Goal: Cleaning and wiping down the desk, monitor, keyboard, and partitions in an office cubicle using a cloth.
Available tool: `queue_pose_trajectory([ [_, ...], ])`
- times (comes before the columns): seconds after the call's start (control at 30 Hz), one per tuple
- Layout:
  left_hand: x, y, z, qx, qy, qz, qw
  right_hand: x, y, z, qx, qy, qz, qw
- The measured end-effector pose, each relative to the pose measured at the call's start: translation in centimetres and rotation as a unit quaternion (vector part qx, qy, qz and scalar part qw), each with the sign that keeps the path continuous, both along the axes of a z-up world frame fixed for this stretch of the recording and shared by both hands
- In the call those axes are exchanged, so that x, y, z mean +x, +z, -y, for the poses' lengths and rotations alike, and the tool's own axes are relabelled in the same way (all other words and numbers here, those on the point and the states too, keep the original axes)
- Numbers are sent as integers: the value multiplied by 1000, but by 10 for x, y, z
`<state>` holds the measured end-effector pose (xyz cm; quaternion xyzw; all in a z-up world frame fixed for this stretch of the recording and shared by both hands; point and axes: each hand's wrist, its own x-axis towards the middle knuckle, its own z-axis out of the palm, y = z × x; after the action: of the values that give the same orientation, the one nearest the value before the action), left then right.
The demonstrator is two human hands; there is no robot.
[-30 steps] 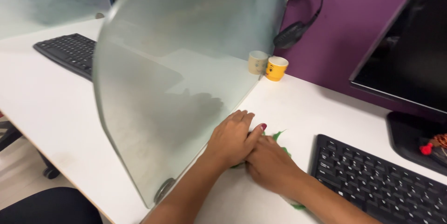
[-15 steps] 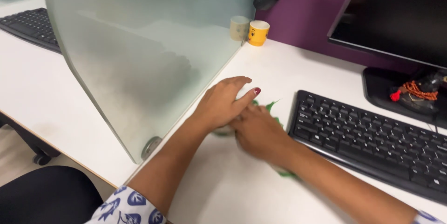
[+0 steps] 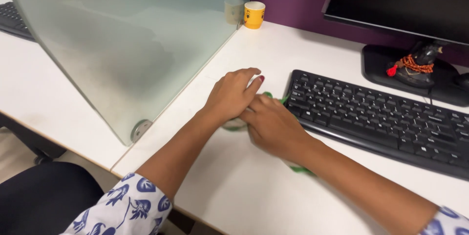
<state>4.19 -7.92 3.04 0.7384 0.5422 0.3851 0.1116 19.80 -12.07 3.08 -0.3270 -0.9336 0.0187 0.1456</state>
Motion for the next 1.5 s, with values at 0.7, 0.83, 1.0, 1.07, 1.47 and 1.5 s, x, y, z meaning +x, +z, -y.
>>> queue_pose_trajectory([
  [0.7, 124, 8, 2, -77, 100, -18, 992, 119, 6, 47, 158, -128, -12, 979],
  [0.83, 126, -8, -20, -126, 90, 105, 982, 107, 7, 12, 188, -127, 3, 974],
  [1.0, 124, -31, -23, -76, 71, 196, 975, 96, 16, -59, 82, -219, 76, 969],
  [1.07, 123, -37, -26, -62, 70, 197, 976, 99, 17, -80, 87, -230, 60, 967],
  [1.47, 124, -18, -8, -102, 43, 167, 980, 103, 18, -25, 68, -197, 69, 976],
  [1.5, 124, -17, -8, -100, 41, 178, 978, 103, 21, -26, 50, -193, 77, 977],
])
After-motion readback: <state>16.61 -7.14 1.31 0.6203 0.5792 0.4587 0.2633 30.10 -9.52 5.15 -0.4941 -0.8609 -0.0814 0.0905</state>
